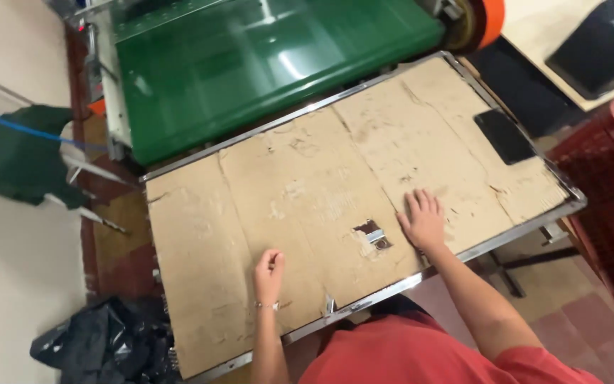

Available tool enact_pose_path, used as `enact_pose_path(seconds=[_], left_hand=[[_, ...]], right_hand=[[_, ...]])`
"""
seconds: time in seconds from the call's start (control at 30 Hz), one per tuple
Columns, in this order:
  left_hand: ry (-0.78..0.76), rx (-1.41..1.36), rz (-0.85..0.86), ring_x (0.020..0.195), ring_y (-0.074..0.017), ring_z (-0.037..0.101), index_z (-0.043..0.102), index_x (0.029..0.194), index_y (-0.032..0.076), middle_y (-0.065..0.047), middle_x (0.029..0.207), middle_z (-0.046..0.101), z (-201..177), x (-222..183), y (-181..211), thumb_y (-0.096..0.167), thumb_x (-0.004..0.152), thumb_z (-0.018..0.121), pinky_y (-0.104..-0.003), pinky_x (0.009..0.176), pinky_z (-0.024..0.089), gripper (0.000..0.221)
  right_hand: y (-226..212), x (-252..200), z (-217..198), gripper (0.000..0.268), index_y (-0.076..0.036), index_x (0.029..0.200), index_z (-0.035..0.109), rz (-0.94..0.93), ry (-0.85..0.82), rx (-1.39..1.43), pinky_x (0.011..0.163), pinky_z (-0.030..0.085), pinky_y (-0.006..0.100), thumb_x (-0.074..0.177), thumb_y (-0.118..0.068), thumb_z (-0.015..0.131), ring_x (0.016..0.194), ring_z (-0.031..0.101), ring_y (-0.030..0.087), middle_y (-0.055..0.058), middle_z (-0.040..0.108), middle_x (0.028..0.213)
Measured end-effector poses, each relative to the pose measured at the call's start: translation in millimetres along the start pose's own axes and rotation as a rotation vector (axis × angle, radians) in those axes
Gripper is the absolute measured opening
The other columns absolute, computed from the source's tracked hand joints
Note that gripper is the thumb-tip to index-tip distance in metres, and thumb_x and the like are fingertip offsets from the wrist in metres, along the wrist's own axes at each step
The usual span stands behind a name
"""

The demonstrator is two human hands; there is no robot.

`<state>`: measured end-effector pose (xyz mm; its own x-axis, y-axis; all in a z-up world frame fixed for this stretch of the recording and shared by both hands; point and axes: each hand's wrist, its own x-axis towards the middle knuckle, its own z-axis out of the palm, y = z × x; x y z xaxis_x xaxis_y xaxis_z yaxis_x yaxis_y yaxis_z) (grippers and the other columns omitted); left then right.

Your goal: Folding plastic bags and placing them into a storage crate

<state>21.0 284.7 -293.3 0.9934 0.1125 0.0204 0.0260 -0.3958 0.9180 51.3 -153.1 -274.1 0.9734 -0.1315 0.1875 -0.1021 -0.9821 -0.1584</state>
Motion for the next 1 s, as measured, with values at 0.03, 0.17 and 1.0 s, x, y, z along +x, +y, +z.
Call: enact_pose_path(seconds=[0.03,0.17,1.0], left_hand=[[0.017,-0.006,-0.006,0.088,-0.0296,0.071,0.072,0.108,0.005,-0.018,0.093,0.075,0.4,-5.5,-13.4,0.021,0.101,0.065,-0.045,0.075,0.056,0.019],[0.272,0.323,0.143,0.075,-0.0243,0.073,0.074,0.092,0.023,0.000,0.076,0.075,11.7,-5.3,-28.8,0.024,0.090,0.073,-0.036,0.067,0.059,0.003],[0.253,0.433,0.361,0.071,-0.0254,0.059,0.067,0.085,0.017,0.000,0.071,0.063,12.4,-11.3,2.8,0.016,0.090,0.066,-0.040,0.066,0.047,0.005]], right_hand=[[0.2,-1.6,7.6,0.062,-0.018,0.149,0.054,-0.019,0.000,-0.002,0.126,0.026,0.052,0.099,-0.054,0.055,0.152,0.037,0.029,0.012,0.050,0.154],[7.9,-0.5,21.1,0.063,-0.025,0.152,0.050,-0.002,0.029,-0.078,0.127,0.025,0.050,0.099,-0.058,0.050,0.154,0.036,0.025,0.006,0.048,0.156],[7.6,-2.6,19.4,0.059,-0.012,0.145,0.055,-0.075,0.156,0.034,0.123,0.024,0.052,0.101,-0.050,0.044,0.151,0.039,0.033,0.015,0.052,0.155]])
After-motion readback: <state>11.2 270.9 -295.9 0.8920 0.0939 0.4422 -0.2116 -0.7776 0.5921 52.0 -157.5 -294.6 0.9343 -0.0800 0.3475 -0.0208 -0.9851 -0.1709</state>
